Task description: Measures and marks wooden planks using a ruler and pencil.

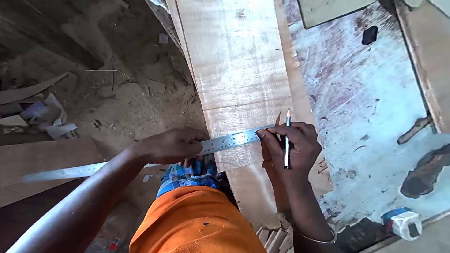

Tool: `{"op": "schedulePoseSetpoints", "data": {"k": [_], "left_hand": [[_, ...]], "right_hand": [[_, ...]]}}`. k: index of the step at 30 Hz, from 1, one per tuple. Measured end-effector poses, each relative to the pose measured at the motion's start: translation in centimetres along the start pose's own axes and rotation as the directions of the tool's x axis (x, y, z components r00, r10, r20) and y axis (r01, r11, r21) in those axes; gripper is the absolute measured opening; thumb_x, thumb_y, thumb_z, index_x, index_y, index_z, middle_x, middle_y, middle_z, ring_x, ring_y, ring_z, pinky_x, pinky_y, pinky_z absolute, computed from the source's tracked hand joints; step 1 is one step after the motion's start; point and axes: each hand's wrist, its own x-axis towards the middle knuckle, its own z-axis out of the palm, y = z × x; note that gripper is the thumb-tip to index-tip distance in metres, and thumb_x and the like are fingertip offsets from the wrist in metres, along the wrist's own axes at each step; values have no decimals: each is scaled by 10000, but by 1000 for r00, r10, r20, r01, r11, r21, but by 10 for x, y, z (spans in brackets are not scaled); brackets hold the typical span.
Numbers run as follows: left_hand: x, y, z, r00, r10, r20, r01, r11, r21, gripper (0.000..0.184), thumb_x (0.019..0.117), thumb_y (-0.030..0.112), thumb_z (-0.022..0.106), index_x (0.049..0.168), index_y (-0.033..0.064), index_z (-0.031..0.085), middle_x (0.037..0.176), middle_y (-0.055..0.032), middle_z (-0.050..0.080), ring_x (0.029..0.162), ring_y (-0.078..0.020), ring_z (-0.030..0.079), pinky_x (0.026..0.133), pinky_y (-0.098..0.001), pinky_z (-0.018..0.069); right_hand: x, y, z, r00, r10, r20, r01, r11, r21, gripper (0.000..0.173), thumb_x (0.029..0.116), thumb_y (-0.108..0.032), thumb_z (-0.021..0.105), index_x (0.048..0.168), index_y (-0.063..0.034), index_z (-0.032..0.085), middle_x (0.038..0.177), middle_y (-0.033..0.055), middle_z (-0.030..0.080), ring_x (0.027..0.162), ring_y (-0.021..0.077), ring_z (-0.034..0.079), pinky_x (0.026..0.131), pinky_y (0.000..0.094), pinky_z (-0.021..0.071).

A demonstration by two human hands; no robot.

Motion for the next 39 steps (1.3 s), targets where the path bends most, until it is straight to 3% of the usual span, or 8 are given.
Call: {"op": "schedulePoseSetpoints", "data": {"k": [3,5,10,14,17,25,30,39], "left_hand": [[1,-2,-3,1000,19,19,-18,1000,-17,261,1091,129,415,1160,57,656,947,-83,739,677,-174,696,572,-290,585],[1,-1,-4,999,36,15,-36,999,-21,263,1084,118,417,1147,51,664,929,-79,744,691,-181,712,589,-298,605],[-8,-19,-14,987,42,155,-22,991,-131,338,1110,182,348,1313,97,604,987,-116,728,684,-194,707,526,-283,589],[-9,-21,-9,993,49,107,-34,991,-130,330,1103,185,386,1368,162,581,1010,-80,742,559,-150,627,428,-237,488],[-5,-20,-7,994,49,99,-35,991,-131,303,1097,188,404,1362,156,546,1011,-74,746,563,-161,638,451,-253,508],[-1,-15,-4,997,48,58,-41,992,-119,289,1115,185,367,1216,86,619,954,-99,754,609,-191,686,458,-272,533],[1,-10,-3,1000,26,7,-26,997,-70,287,1111,197,405,1217,88,649,924,-91,761,618,-188,697,472,-271,546],[4,-13,1,996,79,-46,-83,993,-85,273,1101,192,441,1149,62,675,850,-84,755,514,-142,622,422,-233,474]], "right_hand": [[0,0,1,1000,11,-16,-10,1000,13,192,864,-363,823,895,-178,782,970,38,701,1101,254,600,972,464,447],[-1,-1,3,999,33,-36,-32,999,23,195,855,-358,833,886,-173,780,971,37,704,1119,249,599,1002,465,439],[-2,-8,3,996,88,-34,-87,996,22,190,875,-319,821,893,-139,764,973,58,667,1066,220,604,915,375,497],[-5,-4,5,996,55,-70,-56,998,-6,194,872,-295,830,894,-111,770,989,84,659,1021,205,607,872,343,502],[-7,-1,2,998,26,-60,-26,1000,2,166,891,-258,813,921,-101,769,1032,94,684,1051,207,637,884,349,536],[-8,-1,-1,998,45,-43,-45,999,-1,160,890,-234,813,929,-85,769,1029,93,680,1033,181,644,875,326,542],[-7,5,2,996,17,-82,-16,1000,10,162,874,-233,830,914,-85,776,1016,95,685,1034,179,650,875,309,544],[-8,4,3,995,27,-92,-25,999,24,155,878,-226,826,926,-86,780,1006,94,667,997,161,641,853,287,541]]}}
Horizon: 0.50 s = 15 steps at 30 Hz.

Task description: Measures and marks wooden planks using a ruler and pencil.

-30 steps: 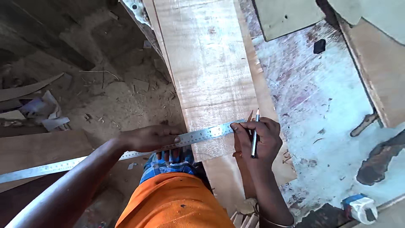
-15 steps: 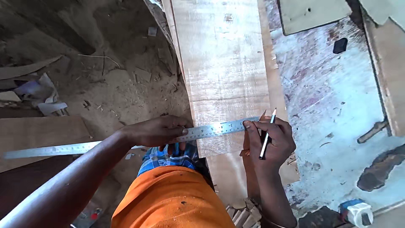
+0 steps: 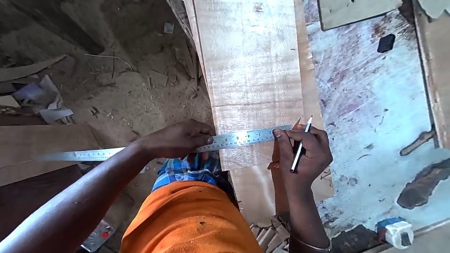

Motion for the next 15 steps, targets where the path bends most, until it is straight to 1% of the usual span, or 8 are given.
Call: {"op": "schedulePoseSetpoints", "data": {"k": [3,5,8,10,13,15], "left_hand": [[1,-1,2,1000,2,-23,-2,1000,-6,270,1099,200,449,1136,65,680,840,-82,752,497,-138,607,408,-227,456],[0,0,4,999,-4,-49,3,1000,-16,267,1094,190,464,1135,57,692,833,-84,754,488,-131,601,406,-223,452],[0,3,6,996,-32,-88,29,999,-34,256,1083,180,494,1130,52,711,830,-75,759,484,-126,607,397,-224,460],[0,5,7,994,-41,-99,38,999,-31,256,1082,181,497,1131,50,712,822,-73,758,482,-124,605,398,-224,459],[0,6,8,993,-51,-110,47,998,-38,259,1083,190,497,1120,46,710,818,-80,757,468,-123,597,383,-220,447],[-1,7,9,991,-61,-118,57,998,-35,262,1084,194,497,1124,50,712,824,-76,759,465,-121,594,383,-220,443]], "right_hand": [[0,0,0,1000,0,-7,0,1000,-1,149,872,-222,830,923,-91,781,990,81,661,982,151,640,848,280,541],[0,-1,0,1000,2,-8,-2,1000,-4,156,873,-227,830,925,-88,782,983,83,658,958,147,634,819,270,534],[1,-1,0,1000,5,2,-5,1000,2,169,879,-232,824,926,-78,774,979,90,653,944,160,629,811,292,531],[1,0,0,1000,2,-3,-2,1000,-7,172,877,-240,827,933,-84,779,977,84,652,927,149,630,790,276,533],[0,1,1,1000,10,-8,-10,1000,-13,174,876,-242,827,938,-86,783,970,76,637,888,120,611,742,233,509],[1,1,2,1000,11,-19,-11,1000,-19,189,868,-250,835,923,-77,779,951,86,636,883,125,610,748,236,504]]}}
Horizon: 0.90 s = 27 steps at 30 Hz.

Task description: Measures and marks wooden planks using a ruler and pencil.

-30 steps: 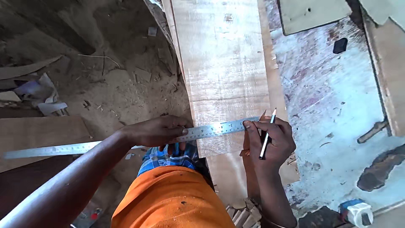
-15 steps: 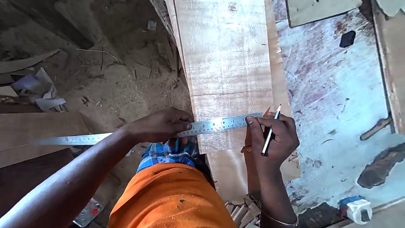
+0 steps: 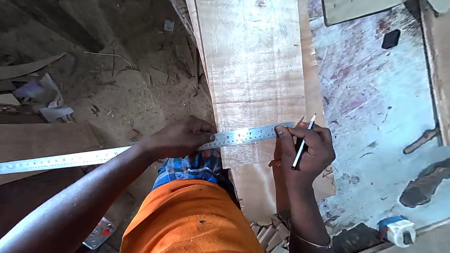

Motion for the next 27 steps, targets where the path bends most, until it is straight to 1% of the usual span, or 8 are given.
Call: {"op": "schedulePoseSetpoints", "data": {"k": [5,11,16,18,20,22,24,27], "left_hand": [[-1,1,2,1000,-4,-13,4,1000,-3,262,1085,191,494,1116,45,710,820,-80,756,460,-117,586,393,-220,450],[0,-1,2,1000,5,-15,-5,1000,-7,245,1078,182,509,1127,44,705,822,-82,759,470,-122,600,380,-216,439],[1,-1,3,1000,13,-23,-13,1000,-11,245,1081,178,501,1110,54,709,847,-86,765,488,-134,617,393,-230,463],[1,-1,3,1000,0,-26,0,1000,-13,247,1081,181,500,1113,56,711,841,-79,764,490,-134,616,393,-228,459],[0,-1,4,999,-8,-32,8,1000,-13,244,1079,175,505,1117,53,713,832,-81,767,483,-138,621,386,-231,459],[0,-2,3,999,12,-32,-12,1000,-4,241,1077,163,503,1114,46,710,827,-87,766,489,-143,633,390,-241,481],[0,-1,3,1000,9,-30,-8,1000,1,239,1079,159,497,1107,43,704,830,-89,767,499,-144,644,399,-245,492],[0,0,3,1000,-1,-29,1,1000,-5,237,1077,157,500,1105,41,705,832,-92,767,491,-148,637,396,-243,485]], "right_hand": [[1,-4,1,1000,19,-12,-19,999,-26,191,869,-261,834,918,-85,780,949,86,635,851,114,599,710,222,490],[0,-6,1,1000,15,-20,-15,1000,-9,186,871,-252,833,910,-80,774,957,96,648,900,134,616,758,241,506],[-1,-3,2,1000,8,-22,-8,1000,-9,169,882,-261,822,923,-102,782,978,87,650,930,142,621,778,254,512],[-1,-4,2,1000,3,-27,-3,1000,-26,179,881,-265,823,910,-95,777,984,98,660,948,161,629,803,272,524],[-2,-6,2,1000,-3,-29,2,998,-56,187,888,-273,817,905,-91,775,984,110,659,947,168,631,803,276,523],[-2,-8,2,1000,-5,-17,4,997,-75,185,901,-268,804,914,-87,769,995,118,656,960,185,628,821,293,526],[-2,-10,1,1000,-4,-12,3,997,-78,182,906,-262,798,913,-83,768,986,119,654,957,190,627,823,294,525],[-2,-9,2,1000,-2,-21,1,998,-67,189,900,-260,804,899,-75,764,973,122,660,971,199,638,842,307,532]]}}
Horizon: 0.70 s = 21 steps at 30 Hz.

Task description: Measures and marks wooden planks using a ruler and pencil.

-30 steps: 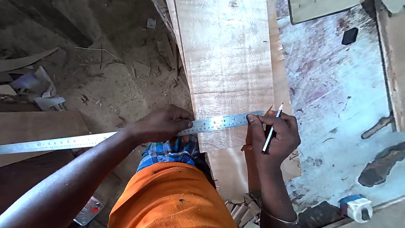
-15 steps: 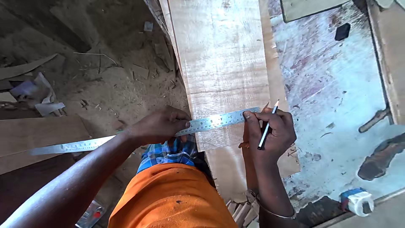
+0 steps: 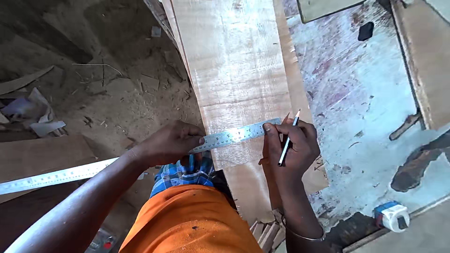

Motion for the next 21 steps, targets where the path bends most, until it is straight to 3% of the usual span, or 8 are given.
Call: {"op": "schedulePoseSetpoints", "data": {"k": [6,9,12,21], "left_hand": [[1,-2,-2,1000,19,17,-19,1000,-5,243,1077,175,503,1094,52,711,827,-85,762,505,-146,639,405,-243,490],[1,-1,-2,1000,6,21,-6,1000,-7,246,1079,181,501,1099,50,709,828,-85,758,511,-146,639,415,-239,496],[0,3,0,999,-39,4,39,999,6,260,1083,193,494,1107,57,714,812,-68,754,501,-131,625,423,-230,491],[-2,-2,0,1000,5,-21,-4,999,37,230,1073,190,524,1063,95,734,794,-33,746,501,-98,609,441,-218,496]], "right_hand": [[-2,-4,2,1000,-9,-2,9,997,-74,190,924,-262,775,898,-75,758,994,137,658,976,222,621,829,322,515],[-4,-8,2,1000,-15,1,15,995,-97,192,935,-265,754,913,-74,757,1034,139,665,1036,239,625,880,352,521],[-6,-7,1,999,-41,14,42,996,-85,261,906,-311,774,943,-54,751,1063,161,657,1082,275,619,929,390,515],[-8,-8,-1,1000,18,4,-18,997,-69,328,838,-341,840,912,-34,752,1057,169,658,1076,236,638,917,345,535]]}}
